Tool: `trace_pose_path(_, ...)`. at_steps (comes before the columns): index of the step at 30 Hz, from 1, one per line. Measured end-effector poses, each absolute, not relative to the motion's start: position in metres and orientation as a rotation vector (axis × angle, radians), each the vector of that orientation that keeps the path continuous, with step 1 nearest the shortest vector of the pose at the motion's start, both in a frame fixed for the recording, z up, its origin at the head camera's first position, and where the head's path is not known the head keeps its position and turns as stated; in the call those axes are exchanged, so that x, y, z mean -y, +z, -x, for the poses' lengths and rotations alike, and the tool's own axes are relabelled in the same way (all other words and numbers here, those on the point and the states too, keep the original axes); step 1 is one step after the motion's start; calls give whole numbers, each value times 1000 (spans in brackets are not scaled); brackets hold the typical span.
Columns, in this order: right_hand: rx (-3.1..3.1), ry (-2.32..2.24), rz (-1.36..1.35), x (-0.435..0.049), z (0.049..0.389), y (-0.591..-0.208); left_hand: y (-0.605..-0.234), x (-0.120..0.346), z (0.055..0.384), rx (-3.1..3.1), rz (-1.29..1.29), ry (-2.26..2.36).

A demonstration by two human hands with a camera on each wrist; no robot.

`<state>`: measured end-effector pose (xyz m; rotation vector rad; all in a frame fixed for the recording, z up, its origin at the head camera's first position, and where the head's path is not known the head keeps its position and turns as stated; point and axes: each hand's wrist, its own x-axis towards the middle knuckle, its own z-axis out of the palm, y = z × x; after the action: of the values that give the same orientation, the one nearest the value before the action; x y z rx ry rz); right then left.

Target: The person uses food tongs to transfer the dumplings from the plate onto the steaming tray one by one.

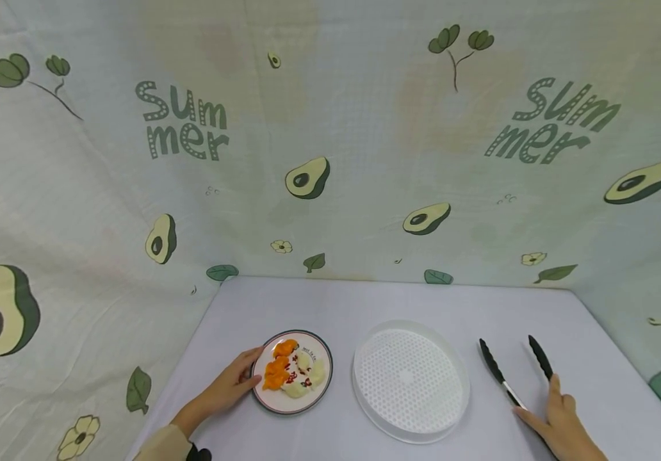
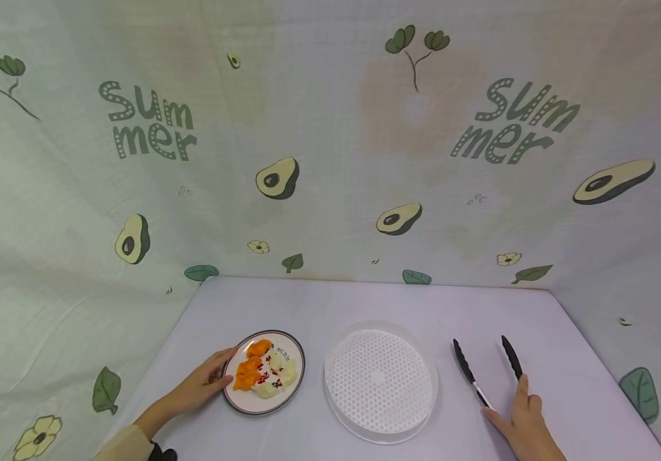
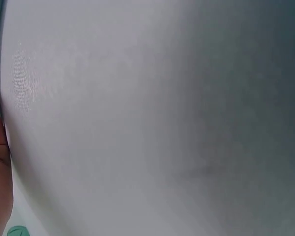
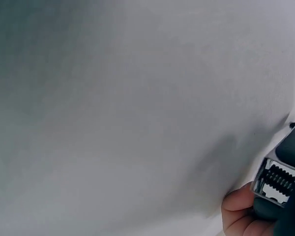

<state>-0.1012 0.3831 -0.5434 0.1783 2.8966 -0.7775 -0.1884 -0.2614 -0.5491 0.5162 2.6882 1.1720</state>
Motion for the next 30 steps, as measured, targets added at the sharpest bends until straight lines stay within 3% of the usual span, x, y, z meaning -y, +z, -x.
trace_pose_path(6, -2843, -755, -217, -386, 105, -539, -547, 260, 188, -2689, -497, 1175)
trace_pose_path(13, -3051, -768, -49, -380, 105, -528, -546, 259, 189, -2706, -468, 1162)
trace_pose_path(30, -3104, -850, 188, -303, 101, -470, -549, 259, 188, -2702, -463, 1173)
